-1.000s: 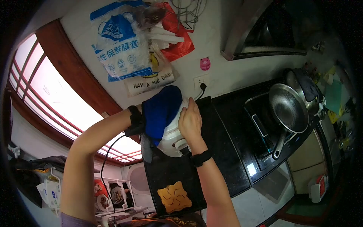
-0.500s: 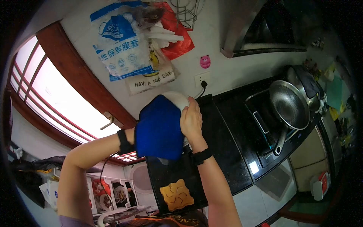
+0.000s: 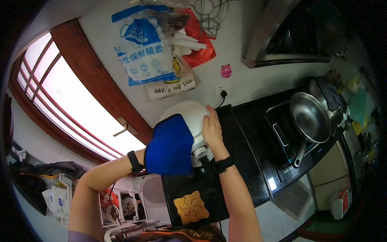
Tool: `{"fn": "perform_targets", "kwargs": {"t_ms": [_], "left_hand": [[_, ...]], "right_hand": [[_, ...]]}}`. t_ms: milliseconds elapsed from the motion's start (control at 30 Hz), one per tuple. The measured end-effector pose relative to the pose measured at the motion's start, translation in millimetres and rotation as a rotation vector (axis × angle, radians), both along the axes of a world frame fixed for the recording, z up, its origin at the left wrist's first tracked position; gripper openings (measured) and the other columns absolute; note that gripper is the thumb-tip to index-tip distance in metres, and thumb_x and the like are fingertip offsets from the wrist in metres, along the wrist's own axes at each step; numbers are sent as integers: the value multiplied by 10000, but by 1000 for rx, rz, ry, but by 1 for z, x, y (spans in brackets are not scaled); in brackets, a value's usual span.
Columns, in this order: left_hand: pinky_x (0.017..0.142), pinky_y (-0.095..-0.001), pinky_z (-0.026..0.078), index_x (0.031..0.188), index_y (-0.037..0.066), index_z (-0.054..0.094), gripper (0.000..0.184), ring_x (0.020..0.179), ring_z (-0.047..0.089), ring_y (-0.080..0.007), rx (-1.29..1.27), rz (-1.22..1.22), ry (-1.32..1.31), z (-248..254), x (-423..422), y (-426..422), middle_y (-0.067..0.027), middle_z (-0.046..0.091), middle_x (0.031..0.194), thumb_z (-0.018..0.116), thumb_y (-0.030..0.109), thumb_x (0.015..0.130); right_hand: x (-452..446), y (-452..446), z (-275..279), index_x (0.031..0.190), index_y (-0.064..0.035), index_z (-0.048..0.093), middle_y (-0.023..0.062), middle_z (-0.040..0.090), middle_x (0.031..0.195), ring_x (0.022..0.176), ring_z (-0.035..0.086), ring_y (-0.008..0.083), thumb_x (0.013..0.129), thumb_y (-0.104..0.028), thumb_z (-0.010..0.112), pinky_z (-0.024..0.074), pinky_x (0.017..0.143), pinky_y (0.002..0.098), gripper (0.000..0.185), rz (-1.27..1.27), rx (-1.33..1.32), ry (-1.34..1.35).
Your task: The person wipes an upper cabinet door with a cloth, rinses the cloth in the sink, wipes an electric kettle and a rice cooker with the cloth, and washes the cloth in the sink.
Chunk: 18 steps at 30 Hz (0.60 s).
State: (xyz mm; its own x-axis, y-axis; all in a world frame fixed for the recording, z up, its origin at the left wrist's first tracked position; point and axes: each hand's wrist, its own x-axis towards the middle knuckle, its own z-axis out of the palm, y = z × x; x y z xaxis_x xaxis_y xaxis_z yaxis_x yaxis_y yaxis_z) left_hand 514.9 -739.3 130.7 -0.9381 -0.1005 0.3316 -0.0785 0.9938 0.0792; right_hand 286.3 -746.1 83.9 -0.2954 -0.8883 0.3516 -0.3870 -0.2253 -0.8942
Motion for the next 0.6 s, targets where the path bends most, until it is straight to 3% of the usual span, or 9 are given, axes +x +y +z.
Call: {"fn": "perform_targets", "kwargs": {"t_ms": [200, 433, 600], "left_hand": [[1086, -390, 297, 1339, 49, 453, 489, 1242, 441, -306, 30, 18, 34, 15, 8, -25, -163, 458, 1357, 552, 273, 916], [1069, -386, 315, 1323, 48, 460, 480, 1215, 457, -301, 20, 83, 81, 45, -48, -73, -160, 471, 1335, 559, 272, 911], [1057, -383, 327, 1312, 47, 465, 474, 1196, 468, -298, -23, 44, 83, 26, -60, -54, -158, 480, 1319, 564, 272, 907]], "right_hand": [[4, 8, 2, 1311, 34, 405, 269, 466, 1313, 1196, 468, 423, 933, -133, 379, 367, 1013, 438, 415, -64, -24, 59], [4, 10, 4, 1308, 32, 410, 272, 476, 1299, 1179, 483, 424, 929, -122, 372, 377, 1001, 444, 411, -101, -39, 101], [0, 10, 5, 1322, 27, 399, 256, 468, 1319, 1188, 483, 417, 934, -130, 350, 374, 1010, 431, 421, -86, -8, 80]]}}
